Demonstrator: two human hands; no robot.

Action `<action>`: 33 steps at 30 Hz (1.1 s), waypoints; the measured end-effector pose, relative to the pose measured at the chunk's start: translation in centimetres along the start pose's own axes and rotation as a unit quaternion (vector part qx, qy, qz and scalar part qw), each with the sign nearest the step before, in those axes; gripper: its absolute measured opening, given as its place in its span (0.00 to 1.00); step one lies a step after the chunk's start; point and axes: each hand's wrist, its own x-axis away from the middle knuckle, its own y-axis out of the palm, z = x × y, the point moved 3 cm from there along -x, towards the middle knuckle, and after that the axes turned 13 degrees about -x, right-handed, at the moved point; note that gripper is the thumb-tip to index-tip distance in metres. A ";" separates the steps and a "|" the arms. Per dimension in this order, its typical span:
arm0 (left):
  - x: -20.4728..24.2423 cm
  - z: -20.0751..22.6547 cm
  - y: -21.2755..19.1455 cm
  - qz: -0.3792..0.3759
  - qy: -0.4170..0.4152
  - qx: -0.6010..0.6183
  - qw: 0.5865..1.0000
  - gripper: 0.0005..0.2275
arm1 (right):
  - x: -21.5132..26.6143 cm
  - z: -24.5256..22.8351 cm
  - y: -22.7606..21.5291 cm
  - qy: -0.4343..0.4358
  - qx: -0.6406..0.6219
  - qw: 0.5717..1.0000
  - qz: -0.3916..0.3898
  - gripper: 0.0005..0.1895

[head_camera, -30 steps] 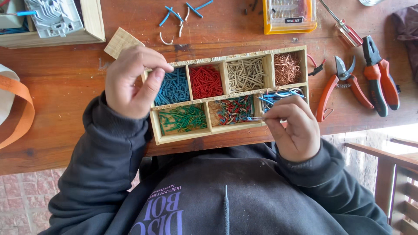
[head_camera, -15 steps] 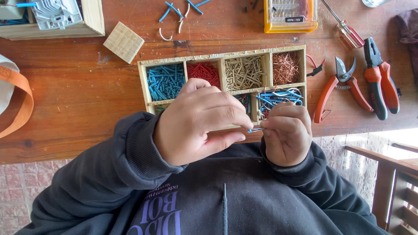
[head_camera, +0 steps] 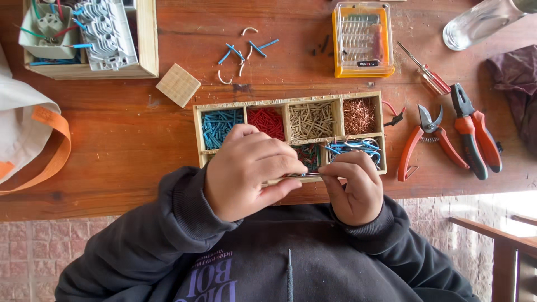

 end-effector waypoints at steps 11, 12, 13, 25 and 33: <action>3.7 -12.4 -4.4 0.119 -0.113 0.051 0.985 0.05 | -5.4 -1.6 2.9 -0.020 0.025 0.998 -0.056 0.04; 4.5 -14.5 -3.9 0.158 -0.124 0.052 0.978 0.04 | -5.8 -1.3 3.3 -0.025 0.021 0.999 -0.033 0.04; 4.7 -14.6 -3.8 0.156 -0.128 0.053 0.978 0.04 | -6.1 -1.4 3.7 -0.022 0.019 0.999 -0.035 0.04; 5.7 -14.3 -1.8 0.047 -0.002 0.036 0.998 0.07 | -7.7 0.0 8.2 0.074 0.067 0.982 -0.162 0.08; 5.5 -13.2 -1.6 -0.006 0.051 -0.057 0.997 0.09 | -7.9 -0.3 8.5 0.058 0.086 0.978 -0.183 0.14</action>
